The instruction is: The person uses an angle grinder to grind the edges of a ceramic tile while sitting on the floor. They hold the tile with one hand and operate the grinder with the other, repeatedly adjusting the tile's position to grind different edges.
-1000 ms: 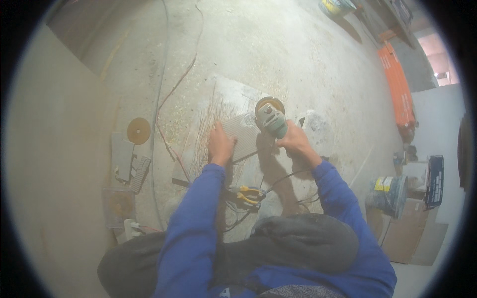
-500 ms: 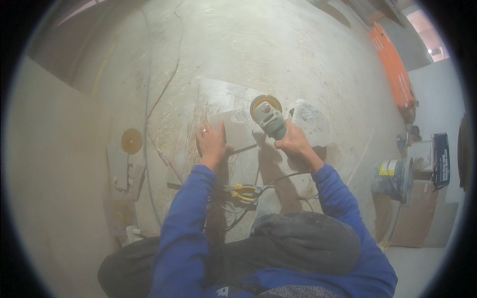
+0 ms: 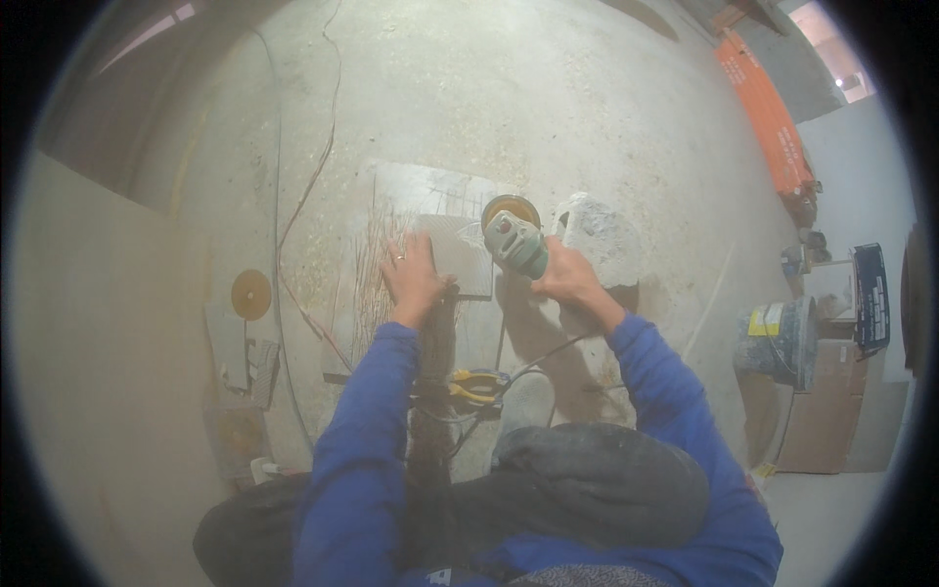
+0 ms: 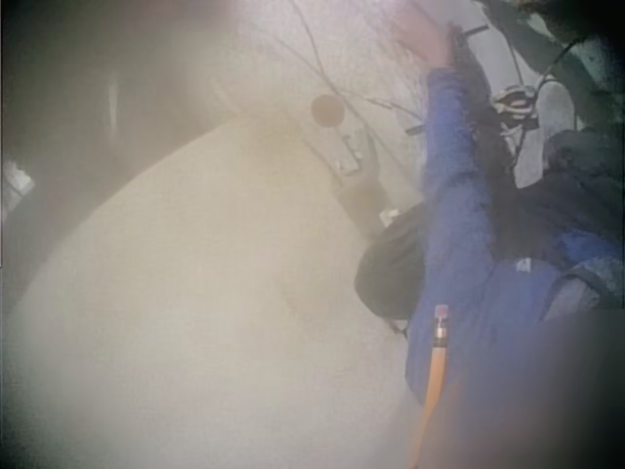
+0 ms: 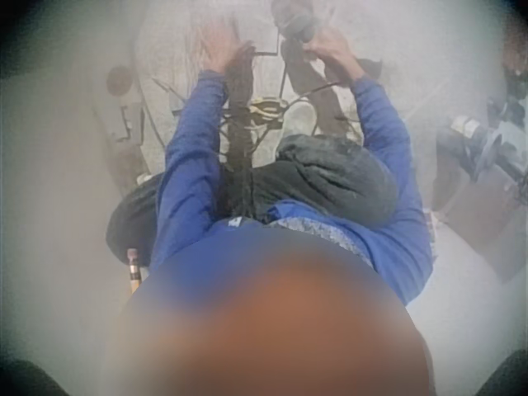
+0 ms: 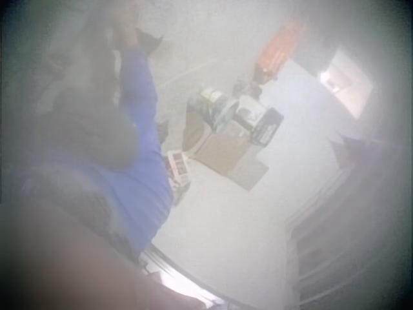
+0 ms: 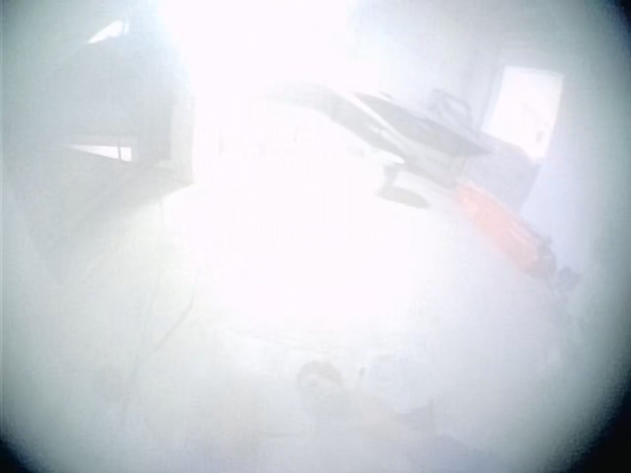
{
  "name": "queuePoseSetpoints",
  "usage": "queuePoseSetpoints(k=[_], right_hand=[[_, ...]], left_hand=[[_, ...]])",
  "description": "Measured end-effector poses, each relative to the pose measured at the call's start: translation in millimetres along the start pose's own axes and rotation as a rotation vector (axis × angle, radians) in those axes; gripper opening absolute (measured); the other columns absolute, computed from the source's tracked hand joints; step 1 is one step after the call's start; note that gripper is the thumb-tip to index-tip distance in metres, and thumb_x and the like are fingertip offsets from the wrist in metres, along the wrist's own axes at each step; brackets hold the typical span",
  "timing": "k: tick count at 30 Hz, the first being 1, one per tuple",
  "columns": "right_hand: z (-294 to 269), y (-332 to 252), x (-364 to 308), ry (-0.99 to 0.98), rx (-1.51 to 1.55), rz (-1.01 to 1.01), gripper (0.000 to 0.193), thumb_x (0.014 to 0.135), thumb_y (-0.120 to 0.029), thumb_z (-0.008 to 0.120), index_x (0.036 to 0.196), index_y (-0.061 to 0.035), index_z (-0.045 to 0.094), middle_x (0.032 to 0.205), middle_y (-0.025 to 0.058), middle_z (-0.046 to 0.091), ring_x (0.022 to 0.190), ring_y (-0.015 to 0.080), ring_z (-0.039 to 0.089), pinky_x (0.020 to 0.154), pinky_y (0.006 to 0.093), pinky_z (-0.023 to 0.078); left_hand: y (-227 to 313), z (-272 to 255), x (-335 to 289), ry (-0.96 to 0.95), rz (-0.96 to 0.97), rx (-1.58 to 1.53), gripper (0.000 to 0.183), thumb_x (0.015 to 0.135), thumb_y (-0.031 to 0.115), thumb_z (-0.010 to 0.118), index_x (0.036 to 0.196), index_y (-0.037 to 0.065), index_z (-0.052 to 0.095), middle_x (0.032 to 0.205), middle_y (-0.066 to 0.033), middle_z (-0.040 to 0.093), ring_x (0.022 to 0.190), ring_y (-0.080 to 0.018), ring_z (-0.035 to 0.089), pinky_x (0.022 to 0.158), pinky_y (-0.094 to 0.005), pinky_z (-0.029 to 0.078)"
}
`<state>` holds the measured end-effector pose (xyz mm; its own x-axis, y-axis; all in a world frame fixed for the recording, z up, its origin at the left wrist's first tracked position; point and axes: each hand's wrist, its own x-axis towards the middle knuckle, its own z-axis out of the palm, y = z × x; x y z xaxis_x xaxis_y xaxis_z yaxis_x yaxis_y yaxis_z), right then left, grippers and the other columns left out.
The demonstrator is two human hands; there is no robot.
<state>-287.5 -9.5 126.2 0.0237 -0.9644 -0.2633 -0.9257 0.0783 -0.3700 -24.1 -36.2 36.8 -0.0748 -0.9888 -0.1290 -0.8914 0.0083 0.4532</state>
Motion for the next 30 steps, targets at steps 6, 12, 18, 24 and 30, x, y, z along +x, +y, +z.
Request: queuePoseSetpoints(k=[6, 12, 18, 24, 30], right_hand=[[1, -9, 11, -0.03, -0.047, -0.046, 0.065, 0.065, -0.025, 0.082, 0.116, 0.0024, 0.053, 0.092, 0.0274, 0.07, 0.09, 0.0444, 0.069, 0.079, 0.0503, 0.055], [-3, -16, 19, -0.063, -0.075, -0.059, 0.065, 0.065, -0.025, 0.083, 0.116, 0.0031, 0.053, 0.09, 0.0265, 0.07, 0.088, 0.0437, 0.07, 0.079, 0.0496, 0.055], [-5, -17, 20, -0.045, -0.111, -0.086, 0.066, 0.064, -0.024, 0.084, 0.116, 0.0036, 0.053, 0.093, 0.028, 0.07, 0.09, 0.0441, 0.07, 0.079, 0.0493, 0.056], [-7, -18, 19, -0.079, -0.119, -0.053, 0.067, 0.065, -0.024, 0.083, 0.118, 0.0033, 0.052, 0.094, 0.0285, 0.071, 0.092, 0.0453, 0.07, 0.081, 0.0501, 0.056], [-7, -21, 22, -0.084, -0.147, -0.049, 0.068, 0.067, -0.025, 0.084, 0.12, 0.0028, 0.052, 0.096, 0.0285, 0.071, 0.093, 0.0449, 0.07, 0.082, 0.0506, 0.056]], left_hand=[[-2, 12, -6, -0.017, -0.004, 0.049, 0.104, 0.073, 0.036, 0.087, 0.157, 0.009, 0.032, 0.163, -0.0168, 0.031, 0.151, -0.0468, 0.022, 0.114, -0.0688, 0.024], [2, 11, -6, -0.006, -0.03, 0.045, 0.109, 0.073, 0.038, 0.087, 0.157, 0.002, 0.027, 0.163, -0.0166, 0.031, 0.151, -0.0454, 0.023, 0.117, -0.0648, 0.023], [3, 13, -5, -0.033, -0.058, 0.058, 0.112, 0.074, 0.039, 0.087, 0.159, 0.003, 0.024, 0.166, -0.0147, 0.028, 0.153, -0.0428, 0.02, 0.12, -0.0619, 0.021], [6, 10, -6, -0.063, -0.076, 0.073, 0.111, 0.075, 0.039, 0.087, 0.16, 0.005, 0.023, 0.167, -0.0119, 0.026, 0.155, -0.0401, 0.018, 0.122, -0.0602, 0.021], [6, 10, -6, -0.052, -0.078, 0.062, 0.112, 0.075, 0.038, 0.087, 0.16, 0.005, 0.022, 0.167, -0.0115, 0.027, 0.155, -0.0397, 0.018, 0.121, -0.0601, 0.021]])
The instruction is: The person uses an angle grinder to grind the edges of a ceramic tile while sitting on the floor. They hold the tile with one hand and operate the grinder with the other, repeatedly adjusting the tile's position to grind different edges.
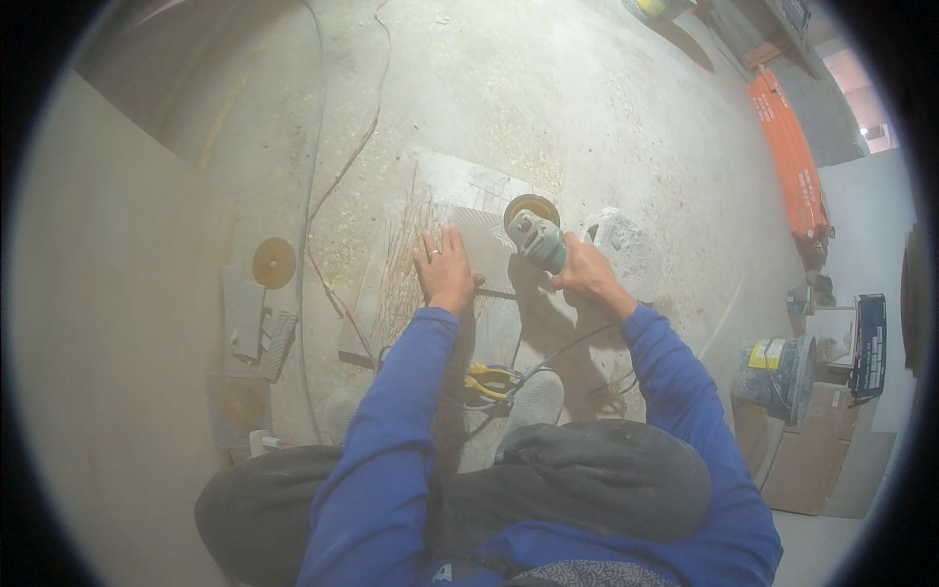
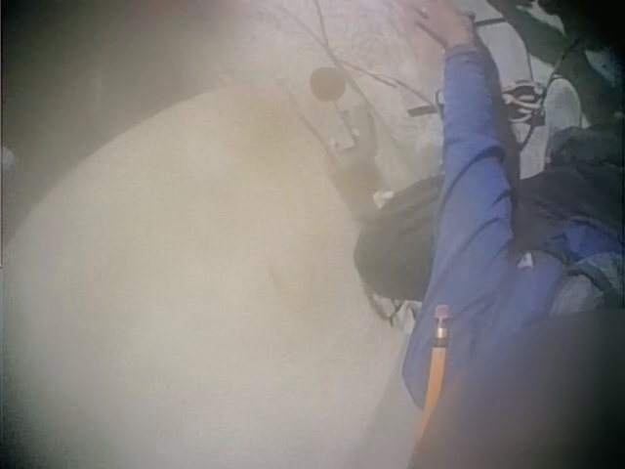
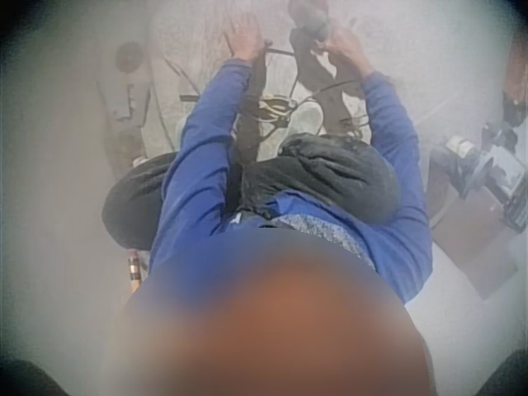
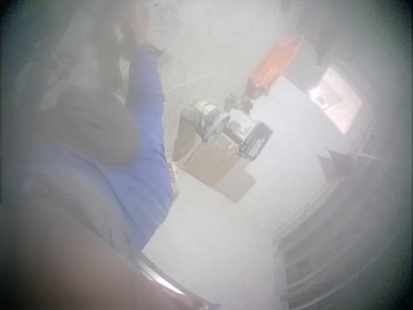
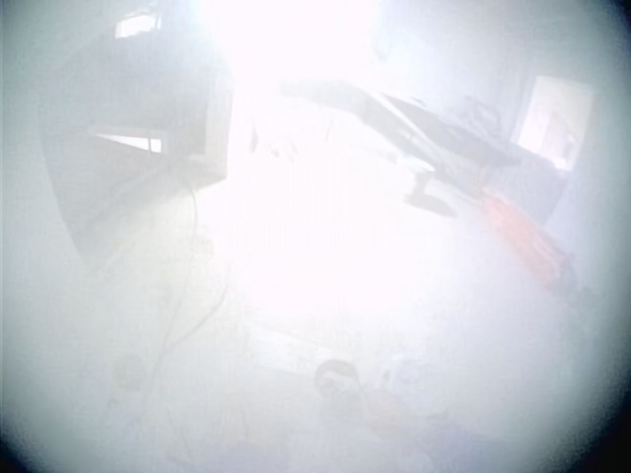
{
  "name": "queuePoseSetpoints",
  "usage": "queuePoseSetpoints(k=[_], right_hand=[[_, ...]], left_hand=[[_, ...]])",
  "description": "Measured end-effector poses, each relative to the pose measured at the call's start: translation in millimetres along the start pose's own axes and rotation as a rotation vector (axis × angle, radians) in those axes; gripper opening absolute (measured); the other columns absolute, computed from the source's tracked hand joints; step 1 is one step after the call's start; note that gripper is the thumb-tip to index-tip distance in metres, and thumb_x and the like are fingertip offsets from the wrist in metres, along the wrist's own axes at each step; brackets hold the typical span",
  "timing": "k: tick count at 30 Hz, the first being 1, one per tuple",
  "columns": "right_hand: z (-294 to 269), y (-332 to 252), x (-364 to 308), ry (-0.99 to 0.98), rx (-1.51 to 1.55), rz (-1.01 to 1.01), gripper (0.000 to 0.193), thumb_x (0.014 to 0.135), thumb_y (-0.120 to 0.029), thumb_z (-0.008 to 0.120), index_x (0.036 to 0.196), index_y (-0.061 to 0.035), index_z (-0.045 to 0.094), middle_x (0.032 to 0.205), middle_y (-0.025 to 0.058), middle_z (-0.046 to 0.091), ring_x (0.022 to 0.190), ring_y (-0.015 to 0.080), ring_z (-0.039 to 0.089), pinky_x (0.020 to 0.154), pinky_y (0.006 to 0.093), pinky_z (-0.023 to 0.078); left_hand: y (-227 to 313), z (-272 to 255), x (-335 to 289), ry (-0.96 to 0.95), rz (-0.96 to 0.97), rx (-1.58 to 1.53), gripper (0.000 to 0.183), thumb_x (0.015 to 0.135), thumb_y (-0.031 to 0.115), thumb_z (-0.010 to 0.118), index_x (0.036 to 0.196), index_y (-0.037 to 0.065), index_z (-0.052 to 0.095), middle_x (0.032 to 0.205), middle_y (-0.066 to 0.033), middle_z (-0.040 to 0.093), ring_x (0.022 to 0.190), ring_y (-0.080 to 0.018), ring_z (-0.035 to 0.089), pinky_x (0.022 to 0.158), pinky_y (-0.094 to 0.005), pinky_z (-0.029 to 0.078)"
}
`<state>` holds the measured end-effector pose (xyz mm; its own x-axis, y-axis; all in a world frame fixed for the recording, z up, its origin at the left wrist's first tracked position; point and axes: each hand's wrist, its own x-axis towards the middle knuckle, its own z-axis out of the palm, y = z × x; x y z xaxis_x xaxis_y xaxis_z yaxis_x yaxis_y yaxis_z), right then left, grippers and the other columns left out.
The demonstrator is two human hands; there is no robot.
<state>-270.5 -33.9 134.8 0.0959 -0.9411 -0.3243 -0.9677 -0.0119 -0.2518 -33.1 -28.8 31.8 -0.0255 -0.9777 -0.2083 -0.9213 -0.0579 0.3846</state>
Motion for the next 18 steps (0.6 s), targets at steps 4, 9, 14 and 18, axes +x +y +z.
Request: queuePoseSetpoints(k=[4, 9, 14, 18], right_hand=[[-0.2, 0.6, 0.7, -0.014, -0.008, 0.005, 0.07, 0.066, -0.025, 0.084, 0.122, 0.0027, 0.052, 0.098, 0.0282, 0.071, 0.094, 0.0448, 0.07, 0.082, 0.0508, 0.056], [1.5, 0.2, 1.8, -0.012, -0.019, 0.018, 0.072, 0.065, -0.026, 0.085, 0.123, 0.0028, 0.052, 0.099, 0.0281, 0.071, 0.095, 0.0448, 0.07, 0.082, 0.0507, 0.056], [0.6, 0.1, 2.1, -0.007, -0.022, 0.0, 0.073, 0.065, -0.026, 0.085, 0.122, 0.0027, 0.052, 0.1, 0.0278, 0.071, 0.095, 0.0447, 0.07, 0.082, 0.0504, 0.056], [1.0, -0.6, 1.8, -0.003, -0.023, 0.008, 0.071, 0.065, -0.026, 0.085, 0.121, 0.0025, 0.052, 0.099, 0.0277, 0.07, 0.095, 0.0442, 0.07, 0.081, 0.0501, 0.056]], left_hand=[[0.4, 0.1, 0.1, 0.009, 0.002, -0.004, 0.113, 0.074, 0.038, 0.088, 0.16, 0.004, 0.023, 0.167, -0.0119, 0.027, 0.155, -0.0405, 0.018, 0.121, -0.0607, 0.021], [1.1, 0.7, -0.5, 0.013, 0.005, -0.003, 0.111, 0.074, 0.037, 0.088, 0.159, 0.004, 0.024, 0.166, -0.0129, 0.028, 0.154, -0.0426, 0.019, 0.12, -0.0618, 0.021], [3.4, 0.6, 0.1, 0.023, 0.004, 0.017, 0.11, 0.074, 0.037, 0.088, 0.158, 0.004, 0.025, 0.165, -0.0137, 0.03, 0.153, -0.0445, 0.021, 0.119, -0.0634, 0.022], [4.2, -0.8, 0.0, 0.028, 0.001, 0.006, 0.109, 0.074, 0.036, 0.089, 0.157, 0.005, 0.027, 0.164, -0.0141, 0.031, 0.152, -0.045, 0.022, 0.119, -0.0648, 0.022]])
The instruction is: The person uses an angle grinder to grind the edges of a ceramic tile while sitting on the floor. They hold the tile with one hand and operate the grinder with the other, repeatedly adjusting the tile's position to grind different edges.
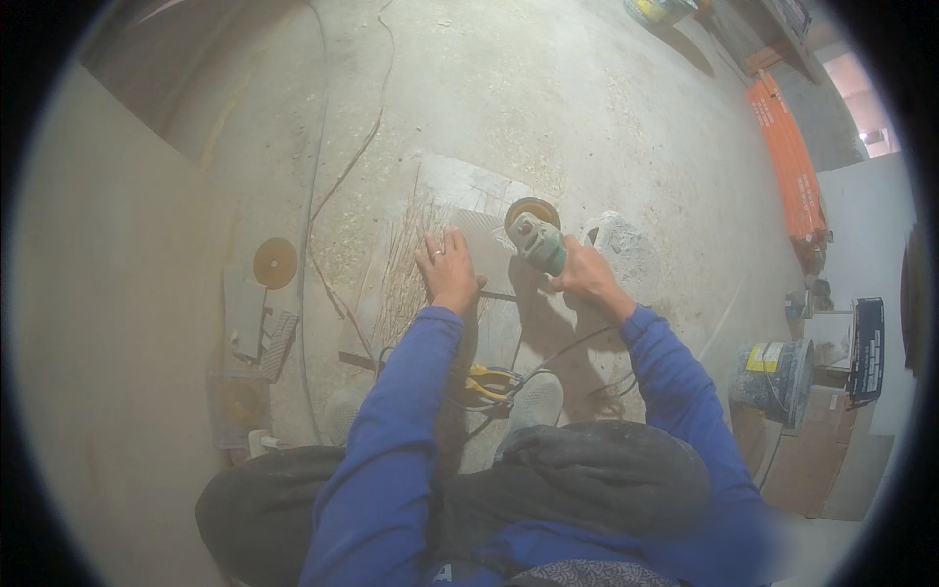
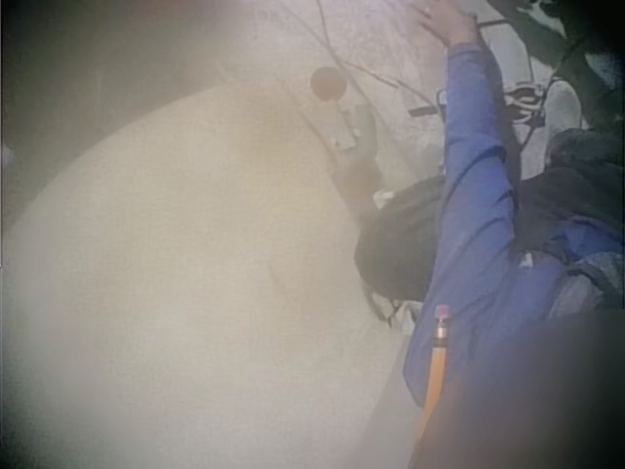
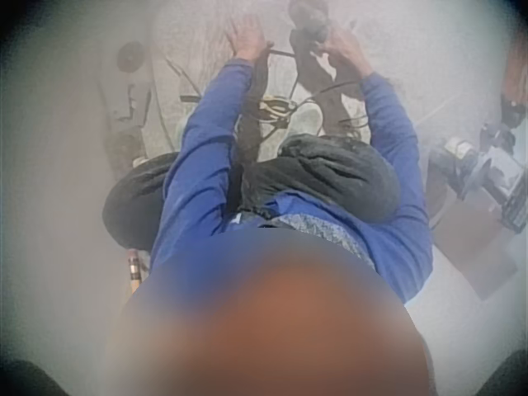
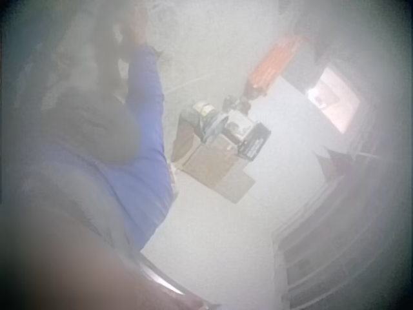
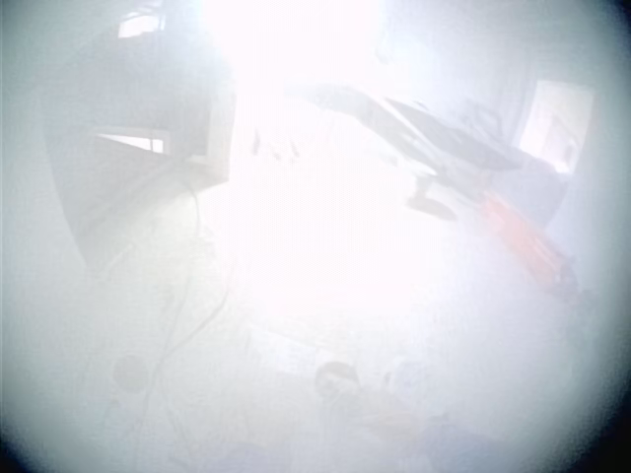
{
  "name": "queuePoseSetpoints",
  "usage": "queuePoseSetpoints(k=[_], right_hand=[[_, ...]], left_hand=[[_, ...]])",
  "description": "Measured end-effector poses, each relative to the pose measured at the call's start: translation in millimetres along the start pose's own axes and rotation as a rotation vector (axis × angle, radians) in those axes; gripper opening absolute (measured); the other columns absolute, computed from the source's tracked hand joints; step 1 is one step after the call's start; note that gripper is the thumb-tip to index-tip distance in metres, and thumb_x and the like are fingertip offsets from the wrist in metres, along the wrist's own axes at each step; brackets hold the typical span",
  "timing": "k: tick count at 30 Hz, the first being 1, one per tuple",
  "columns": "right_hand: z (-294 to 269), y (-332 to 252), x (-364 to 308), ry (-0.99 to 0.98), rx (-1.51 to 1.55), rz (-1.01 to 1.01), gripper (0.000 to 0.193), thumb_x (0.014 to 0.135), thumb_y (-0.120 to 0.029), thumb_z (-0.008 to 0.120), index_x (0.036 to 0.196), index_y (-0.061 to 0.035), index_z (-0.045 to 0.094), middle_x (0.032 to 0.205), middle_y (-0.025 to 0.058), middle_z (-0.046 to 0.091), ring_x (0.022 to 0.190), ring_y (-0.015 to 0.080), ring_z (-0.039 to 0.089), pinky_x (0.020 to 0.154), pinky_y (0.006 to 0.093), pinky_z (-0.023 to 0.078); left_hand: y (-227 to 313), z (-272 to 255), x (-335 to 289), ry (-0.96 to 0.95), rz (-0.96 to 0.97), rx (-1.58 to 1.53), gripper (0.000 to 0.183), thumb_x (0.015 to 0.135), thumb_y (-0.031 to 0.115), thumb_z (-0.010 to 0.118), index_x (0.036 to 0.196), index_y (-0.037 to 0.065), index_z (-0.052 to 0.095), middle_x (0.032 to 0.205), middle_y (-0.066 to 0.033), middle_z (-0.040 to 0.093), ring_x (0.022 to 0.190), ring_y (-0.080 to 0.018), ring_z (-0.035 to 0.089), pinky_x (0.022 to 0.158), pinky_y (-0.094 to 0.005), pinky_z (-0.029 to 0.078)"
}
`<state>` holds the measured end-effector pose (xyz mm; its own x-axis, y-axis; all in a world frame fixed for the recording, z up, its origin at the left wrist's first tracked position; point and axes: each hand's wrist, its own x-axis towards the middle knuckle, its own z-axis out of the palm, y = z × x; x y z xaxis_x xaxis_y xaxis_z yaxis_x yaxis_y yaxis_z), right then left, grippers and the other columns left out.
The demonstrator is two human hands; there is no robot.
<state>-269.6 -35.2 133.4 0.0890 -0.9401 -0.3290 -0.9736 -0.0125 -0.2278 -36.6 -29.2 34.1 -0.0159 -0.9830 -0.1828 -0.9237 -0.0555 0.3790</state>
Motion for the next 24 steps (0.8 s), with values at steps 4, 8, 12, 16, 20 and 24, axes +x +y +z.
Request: queuePoseSetpoints(k=[4, 8, 12, 16, 20, 24], right_hand=[[1, 1, 0, 0.011, -0.001, -0.015, 0.069, 0.065, -0.025, 0.084, 0.121, 0.0025, 0.053, 0.097, 0.0281, 0.07, 0.094, 0.0439, 0.07, 0.08, 0.0499, 0.056], [2, 4, 1, 0.026, 0.006, -0.031, 0.068, 0.066, -0.024, 0.083, 0.121, 0.0027, 0.053, 0.095, 0.0285, 0.07, 0.093, 0.0444, 0.07, 0.08, 0.05, 0.056], [4, 6, -1, 0.053, 0.03, -0.045, 0.068, 0.066, -0.023, 0.083, 0.121, 0.0028, 0.052, 0.095, 0.0286, 0.07, 0.092, 0.0448, 0.07, 0.08, 0.0501, 0.056], [2, 5, -5, 0.021, 0.041, -0.028, 0.069, 0.065, -0.023, 0.084, 0.121, 0.0024, 0.052, 0.095, 0.0283, 0.07, 0.093, 0.0447, 0.07, 0.08, 0.0503, 0.056], [1, -1, -6, -0.016, 0.022, -0.013, 0.069, 0.065, -0.023, 0.085, 0.12, 0.0018, 0.052, 0.095, 0.0278, 0.07, 0.092, 0.0448, 0.07, 0.08, 0.0506, 0.056], [1, -4, -5, -0.008, -0.009, -0.005, 0.068, 0.064, -0.023, 0.085, 0.119, 0.0015, 0.052, 0.095, 0.0273, 0.071, 0.092, 0.0445, 0.07, 0.08, 0.0511, 0.056]], left_hand=[[0, -1, 0, 0.007, -0.002, -0.016, 0.108, 0.073, 0.035, 0.089, 0.157, 0.005, 0.028, 0.164, -0.0144, 0.032, 0.152, -0.0448, 0.022, 0.118, -0.0656, 0.023], [-1, 1, 0, 0.022, 0.005, -0.021, 0.108, 0.072, 0.035, 0.089, 0.156, 0.005, 0.029, 0.163, -0.0142, 0.032, 0.152, -0.0448, 0.023, 0.118, -0.0659, 0.024], [-2, 3, 1, 0.015, 0.004, -0.021, 0.107, 0.072, 0.035, 0.089, 0.156, 0.005, 0.029, 0.163, -0.0142, 0.032, 0.152, -0.0449, 0.022, 0.118, -0.0658, 0.023], [-1, 2, 1, 0.008, -0.001, -0.021, 0.107, 0.073, 0.036, 0.089, 0.156, 0.005, 0.029, 0.163, -0.0141, 0.032, 0.152, -0.0446, 0.022, 0.118, -0.0654, 0.023], [-1, -1, 1, -0.003, -0.001, -0.013, 0.108, 0.073, 0.036, 0.088, 0.157, 0.005, 0.028, 0.164, -0.0141, 0.031, 0.152, -0.0445, 0.022, 0.119, -0.0649, 0.022], [0, -3, 0, -0.012, 0.002, -0.016, 0.109, 0.074, 0.037, 0.088, 0.158, 0.005, 0.027, 0.165, -0.014, 0.03, 0.152, -0.0442, 0.022, 0.119, -0.0646, 0.022]])
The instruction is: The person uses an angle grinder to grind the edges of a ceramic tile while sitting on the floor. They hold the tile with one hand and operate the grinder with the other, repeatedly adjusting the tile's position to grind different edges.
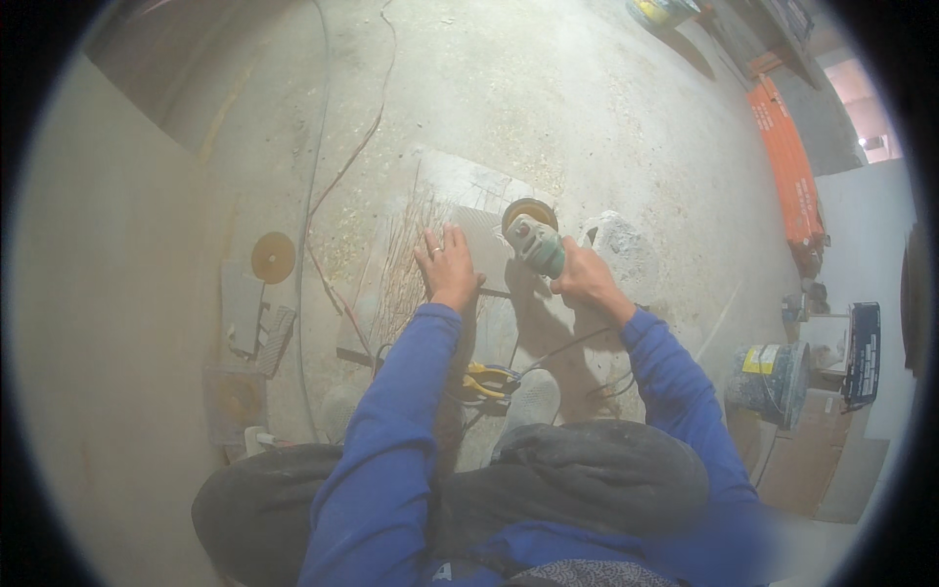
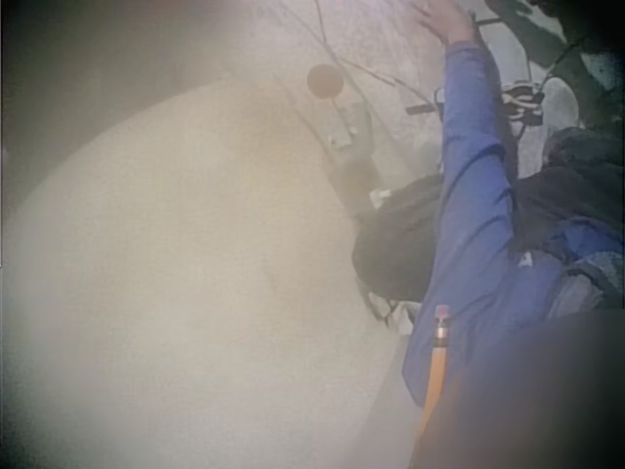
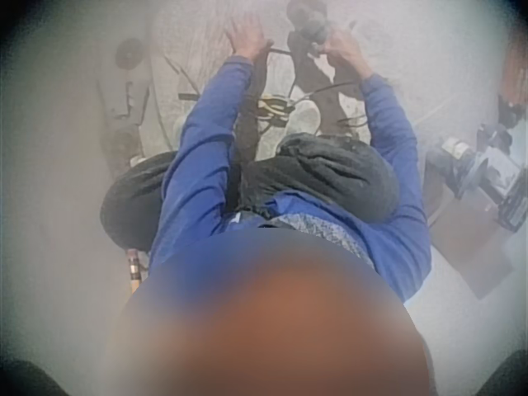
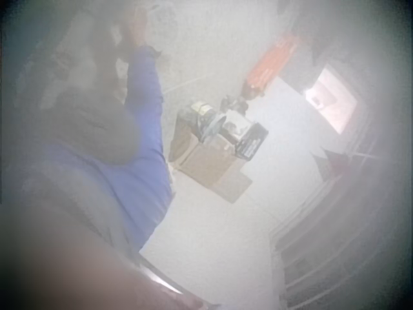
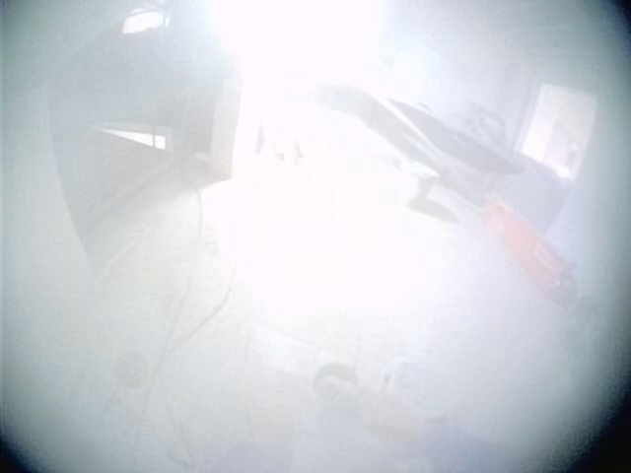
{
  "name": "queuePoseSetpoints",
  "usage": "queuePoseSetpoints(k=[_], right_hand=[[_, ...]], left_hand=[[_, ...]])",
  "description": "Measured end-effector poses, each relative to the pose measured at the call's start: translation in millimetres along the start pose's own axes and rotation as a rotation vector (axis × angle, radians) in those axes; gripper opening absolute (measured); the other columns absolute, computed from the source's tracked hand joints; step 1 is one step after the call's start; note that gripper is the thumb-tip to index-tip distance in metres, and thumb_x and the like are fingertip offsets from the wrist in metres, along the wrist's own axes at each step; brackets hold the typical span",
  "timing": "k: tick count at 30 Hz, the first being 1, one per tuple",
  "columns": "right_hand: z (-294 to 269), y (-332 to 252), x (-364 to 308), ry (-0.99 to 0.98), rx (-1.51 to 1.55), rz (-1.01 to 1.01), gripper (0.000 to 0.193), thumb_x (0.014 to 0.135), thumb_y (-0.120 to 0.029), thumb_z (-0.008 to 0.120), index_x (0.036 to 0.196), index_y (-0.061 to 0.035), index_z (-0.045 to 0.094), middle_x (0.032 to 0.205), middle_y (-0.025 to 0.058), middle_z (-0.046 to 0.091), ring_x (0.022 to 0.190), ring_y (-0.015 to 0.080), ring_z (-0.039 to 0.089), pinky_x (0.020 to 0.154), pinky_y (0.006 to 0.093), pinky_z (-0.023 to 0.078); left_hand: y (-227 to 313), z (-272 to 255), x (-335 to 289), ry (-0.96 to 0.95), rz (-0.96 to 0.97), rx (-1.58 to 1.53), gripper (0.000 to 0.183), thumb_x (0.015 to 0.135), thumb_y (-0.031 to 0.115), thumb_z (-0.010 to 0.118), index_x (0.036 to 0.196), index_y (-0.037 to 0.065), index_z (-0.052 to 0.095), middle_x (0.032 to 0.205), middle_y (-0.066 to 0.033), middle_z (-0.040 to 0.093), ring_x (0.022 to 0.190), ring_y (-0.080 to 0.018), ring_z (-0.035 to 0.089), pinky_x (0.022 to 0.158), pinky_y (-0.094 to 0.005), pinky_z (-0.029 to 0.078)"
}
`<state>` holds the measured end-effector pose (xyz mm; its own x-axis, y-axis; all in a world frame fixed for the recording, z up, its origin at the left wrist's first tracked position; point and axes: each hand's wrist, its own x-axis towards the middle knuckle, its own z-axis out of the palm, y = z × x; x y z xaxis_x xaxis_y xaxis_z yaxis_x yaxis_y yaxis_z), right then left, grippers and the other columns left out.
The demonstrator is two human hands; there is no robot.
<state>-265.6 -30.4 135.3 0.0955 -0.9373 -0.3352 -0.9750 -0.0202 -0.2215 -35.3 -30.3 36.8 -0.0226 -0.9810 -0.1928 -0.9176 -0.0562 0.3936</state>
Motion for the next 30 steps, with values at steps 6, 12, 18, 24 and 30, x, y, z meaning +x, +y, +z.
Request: queuePoseSetpoints(k=[6, 12, 18, 24, 30], right_hand=[[-1, -2, 2, -0.003, -0.022, 0.004, 0.066, 0.065, -0.023, 0.085, 0.117, 0.0014, 0.053, 0.095, 0.0275, 0.071, 0.091, 0.0445, 0.07, 0.08, 0.0509, 0.056], [-3, -3, 1, -0.001, -0.014, -0.012, 0.066, 0.065, -0.023, 0.084, 0.118, 0.0015, 0.053, 0.095, 0.0277, 0.07, 0.092, 0.0445, 0.07, 0.08, 0.0506, 0.056], [-1, -1, 2, 0.01, -0.006, -0.023, 0.066, 0.065, -0.024, 0.083, 0.118, 0.0013, 0.053, 0.094, 0.0274, 0.07, 0.091, 0.0443, 0.07, 0.079, 0.0507, 0.056], [-1, 4, -2, 0.035, 0.032, -0.073, 0.068, 0.067, -0.025, 0.082, 0.122, 0.0027, 0.053, 0.094, 0.0278, 0.07, 0.091, 0.0442, 0.07, 0.08, 0.0502, 0.056], [0, 4, -9, 0.016, 0.032, -0.04, 0.07, 0.067, -0.025, 0.082, 0.124, 0.004, 0.052, 0.094, 0.0285, 0.07, 0.091, 0.0444, 0.07, 0.08, 0.0505, 0.055]], left_hand=[[0, 0, 0, -0.012, -0.006, -0.003, 0.109, 0.074, 0.037, 0.088, 0.158, 0.005, 0.026, 0.165, -0.0134, 0.03, 0.153, -0.0439, 0.02, 0.12, -0.0644, 0.021], [-1, 3, 1, 0.007, -0.001, -0.019, 0.109, 0.074, 0.037, 0.088, 0.158, 0.005, 0.026, 0.165, -0.0137, 0.03, 0.153, -0.0443, 0.021, 0.119, -0.0654, 0.021], [-1, 5, 0, 0.023, 0.004, -0.012, 0.109, 0.073, 0.036, 0.089, 0.157, 0.006, 0.027, 0.165, -0.0137, 0.03, 0.152, -0.0447, 0.021, 0.119, -0.0657, 0.022], [-2, 5, 1, 0.022, 0.001, -0.019, 0.108, 0.072, 0.036, 0.089, 0.157, 0.006, 0.029, 0.165, -0.0135, 0.031, 0.152, -0.0439, 0.022, 0.119, -0.0653, 0.022], [-1, 3, 0, 0.027, -0.001, -0.017, 0.109, 0.071, 0.035, 0.089, 0.157, 0.006, 0.029, 0.164, -0.0134, 0.032, 0.152, -0.0442, 0.024, 0.119, -0.0648, 0.022]])
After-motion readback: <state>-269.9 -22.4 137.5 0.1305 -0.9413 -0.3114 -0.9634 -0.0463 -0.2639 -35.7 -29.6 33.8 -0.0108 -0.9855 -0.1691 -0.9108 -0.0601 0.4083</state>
